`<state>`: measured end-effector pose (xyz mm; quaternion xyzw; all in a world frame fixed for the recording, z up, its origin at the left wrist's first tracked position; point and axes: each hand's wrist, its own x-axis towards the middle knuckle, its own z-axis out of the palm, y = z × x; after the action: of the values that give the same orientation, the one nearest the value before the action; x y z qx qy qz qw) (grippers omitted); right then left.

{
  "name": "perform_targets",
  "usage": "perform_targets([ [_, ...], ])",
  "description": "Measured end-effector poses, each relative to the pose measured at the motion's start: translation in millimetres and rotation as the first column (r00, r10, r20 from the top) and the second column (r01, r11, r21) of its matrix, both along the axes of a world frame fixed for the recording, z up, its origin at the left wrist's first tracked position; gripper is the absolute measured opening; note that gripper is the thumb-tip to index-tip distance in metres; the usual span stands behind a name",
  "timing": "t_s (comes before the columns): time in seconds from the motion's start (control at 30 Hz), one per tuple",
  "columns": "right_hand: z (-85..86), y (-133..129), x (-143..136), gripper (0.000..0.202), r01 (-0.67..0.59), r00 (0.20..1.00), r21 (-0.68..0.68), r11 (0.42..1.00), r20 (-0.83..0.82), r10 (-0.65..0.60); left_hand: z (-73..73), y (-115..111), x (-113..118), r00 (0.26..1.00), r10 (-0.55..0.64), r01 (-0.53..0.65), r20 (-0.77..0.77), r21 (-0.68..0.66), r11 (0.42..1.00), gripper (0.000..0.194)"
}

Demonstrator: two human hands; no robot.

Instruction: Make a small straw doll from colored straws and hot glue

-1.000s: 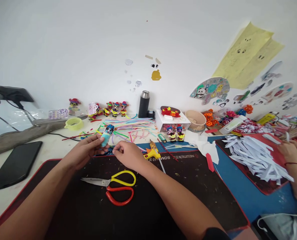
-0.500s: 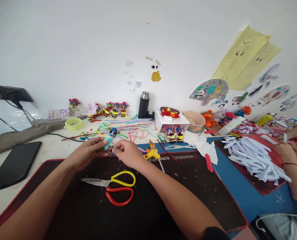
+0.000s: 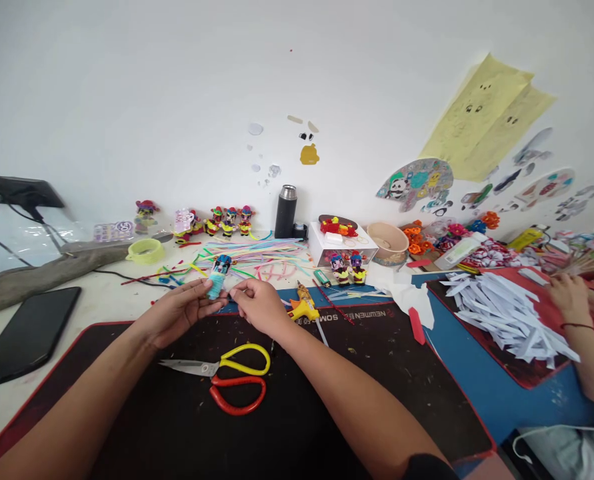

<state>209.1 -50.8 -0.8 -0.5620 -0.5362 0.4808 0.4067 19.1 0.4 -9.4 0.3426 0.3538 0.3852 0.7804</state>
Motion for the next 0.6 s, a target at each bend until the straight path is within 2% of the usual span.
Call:
perform_targets([
  [0.17,-5.8,2,0,0.016,0.020,0.997,-0.003,1.000,-0.075,-0.020,0.7,0,0,1.000,0.013,-0.013,0.017,-0.001,1.000,0.009],
  [0.27,-7.4,1,2,0.015,0.026,0.998,-0.020,0.999,-0.053,-0.027,1.4,1,-1,0.999,0.036,-0.036,0.010,0.005,0.999,0.010],
  [0.37,-4.5,-1,5,0.013,-0.001,0.992,-0.009,1.000,0.130,0.002,3.1,4,-3,0.996,0.088,-0.088,0.007,0.022,0.996,0.011],
  [0.43,-0.8,-3,7,0.012,-0.048,0.945,0.022,0.999,0.326,0.038,4.5,5,-4,0.995,0.104,-0.104,0.005,0.030,0.994,0.011],
  [0.53,4.2,-5,9,0.010,-0.150,0.794,0.068,0.986,0.602,0.079,6.0,5,-5,0.995,0.099,-0.099,0.001,0.035,0.994,0.009],
  [0.6,5.7,-6,8,0.010,-0.209,0.699,0.078,0.975,0.709,0.093,6.4,5,-5,0.995,0.097,-0.096,-0.005,0.033,0.995,0.009],
])
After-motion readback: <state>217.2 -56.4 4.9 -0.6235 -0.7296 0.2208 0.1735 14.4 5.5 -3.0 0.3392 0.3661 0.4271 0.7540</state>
